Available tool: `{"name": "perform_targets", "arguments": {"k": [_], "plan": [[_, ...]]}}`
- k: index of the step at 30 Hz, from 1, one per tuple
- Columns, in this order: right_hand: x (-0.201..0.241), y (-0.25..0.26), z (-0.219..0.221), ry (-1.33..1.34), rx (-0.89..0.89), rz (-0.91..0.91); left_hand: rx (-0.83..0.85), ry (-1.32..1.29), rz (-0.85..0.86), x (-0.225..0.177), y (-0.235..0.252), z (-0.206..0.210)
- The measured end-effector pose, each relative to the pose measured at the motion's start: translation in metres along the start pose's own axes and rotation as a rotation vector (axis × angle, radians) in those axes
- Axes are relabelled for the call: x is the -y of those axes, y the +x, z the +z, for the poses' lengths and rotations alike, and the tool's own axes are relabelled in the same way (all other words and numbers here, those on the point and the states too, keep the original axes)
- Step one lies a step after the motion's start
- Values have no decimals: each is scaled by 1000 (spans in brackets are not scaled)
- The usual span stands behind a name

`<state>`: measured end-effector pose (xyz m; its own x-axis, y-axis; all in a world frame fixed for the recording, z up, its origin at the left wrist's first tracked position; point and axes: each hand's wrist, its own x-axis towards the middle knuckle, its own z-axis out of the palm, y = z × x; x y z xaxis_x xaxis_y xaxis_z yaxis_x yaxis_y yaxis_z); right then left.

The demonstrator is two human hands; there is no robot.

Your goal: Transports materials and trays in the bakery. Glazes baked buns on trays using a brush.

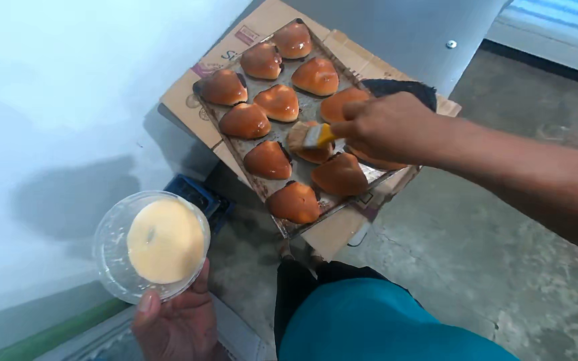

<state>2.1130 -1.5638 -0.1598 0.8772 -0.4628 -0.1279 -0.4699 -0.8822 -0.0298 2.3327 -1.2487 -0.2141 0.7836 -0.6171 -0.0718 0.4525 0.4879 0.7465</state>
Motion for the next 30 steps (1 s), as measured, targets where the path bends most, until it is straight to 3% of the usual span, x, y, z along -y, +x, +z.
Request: {"name": "perform_targets", "arguments": {"k": [4, 8, 11, 14, 18, 22, 24, 27, 30], "plan": [[19, -30, -31, -53, 31, -46, -58, 74, 13, -4, -16, -12], [72, 21, -15, -18, -173, -135, -66, 32, 10, -8, -17, -17], [91, 43, 10, -33, -72, -157, -45, 9, 9, -16, -15, -30], [81, 16, 11, -95, -6, -124, -51, -21, -23, -25, -18, -55], [76, -16, -4, -153, 57, 64, -43, -17, -66, -34, -19, -83], [99, -15, 2, -24, -166, 80, -51, 7, -76, -30, -22, -86], [100, -13, 18, 27, -106, 105, -59, 13, -78, -32, -25, -77], [72, -29, 9, 29, 47, 207, -19, -6, -72, -35, -31, -74], [31, -50, -33, 57, 6, 322, -18, 34, -64, -32, -41, -63]]}}
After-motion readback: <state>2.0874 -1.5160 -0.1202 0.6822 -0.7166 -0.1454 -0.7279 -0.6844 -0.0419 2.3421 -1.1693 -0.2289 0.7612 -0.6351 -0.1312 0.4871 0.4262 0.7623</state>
